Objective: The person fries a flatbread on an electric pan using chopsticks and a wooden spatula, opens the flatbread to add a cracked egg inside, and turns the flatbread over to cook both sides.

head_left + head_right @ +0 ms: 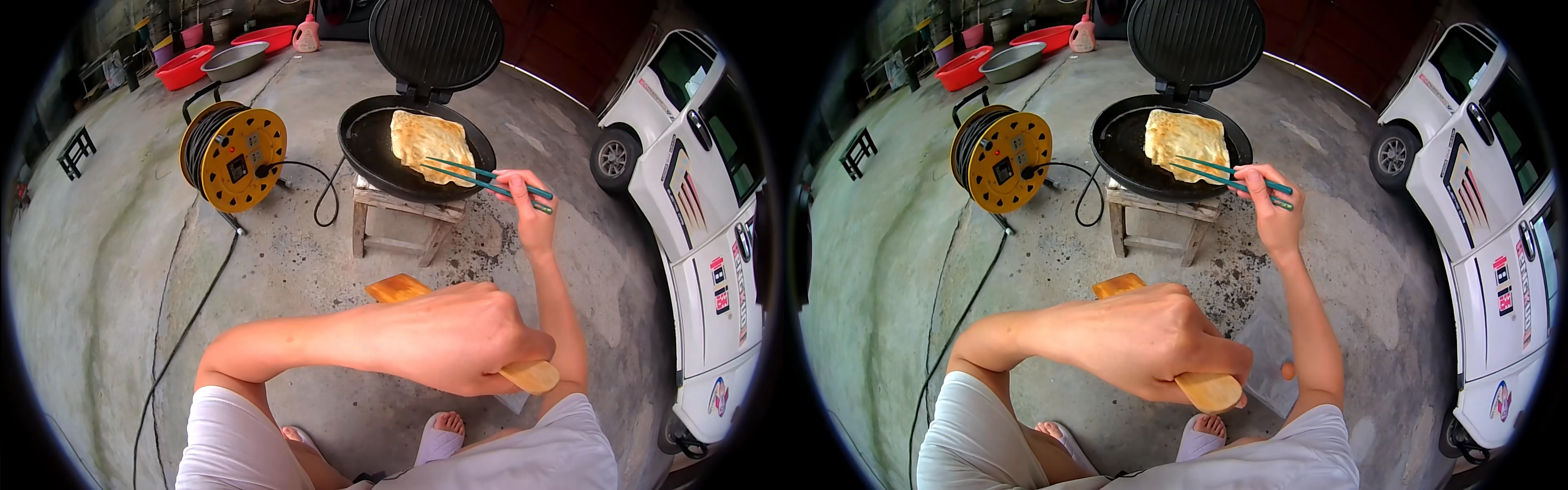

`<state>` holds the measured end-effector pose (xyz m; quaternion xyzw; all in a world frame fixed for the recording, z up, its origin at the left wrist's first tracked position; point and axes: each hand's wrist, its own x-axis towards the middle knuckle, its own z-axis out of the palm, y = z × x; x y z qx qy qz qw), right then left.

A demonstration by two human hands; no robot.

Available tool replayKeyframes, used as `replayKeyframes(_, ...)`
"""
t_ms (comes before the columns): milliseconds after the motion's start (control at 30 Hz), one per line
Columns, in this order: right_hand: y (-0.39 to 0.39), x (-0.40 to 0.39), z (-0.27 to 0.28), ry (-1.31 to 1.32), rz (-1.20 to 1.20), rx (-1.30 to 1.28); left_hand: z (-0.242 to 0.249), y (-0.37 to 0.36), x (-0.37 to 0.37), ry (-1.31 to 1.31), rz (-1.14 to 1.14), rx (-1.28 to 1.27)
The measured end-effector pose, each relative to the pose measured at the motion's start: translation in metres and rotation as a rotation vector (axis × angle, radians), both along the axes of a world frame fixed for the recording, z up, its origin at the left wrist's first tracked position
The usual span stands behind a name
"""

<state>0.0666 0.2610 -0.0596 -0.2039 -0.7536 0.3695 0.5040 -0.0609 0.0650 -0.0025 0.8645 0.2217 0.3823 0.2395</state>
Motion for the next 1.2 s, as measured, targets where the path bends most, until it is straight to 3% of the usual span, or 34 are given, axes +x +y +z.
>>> replayKeyframes(233, 0.003, -0.010, -0.016, -0.101, -0.030, 0.011, -0.001, -0.001, 0.001, -0.009, -0.008, 0.020)
replayKeyframes(433, -0.010, -0.013, -0.002, -0.319, -0.081, 0.220, 0.000, -0.001, 0.000, 0.003, 0.007, -0.002)
replayKeyframes(1200, -0.013, -0.015, -0.004, -0.307, -0.082, 0.285, -0.001, -0.001, 0.000, 0.006, -0.004, 0.006)
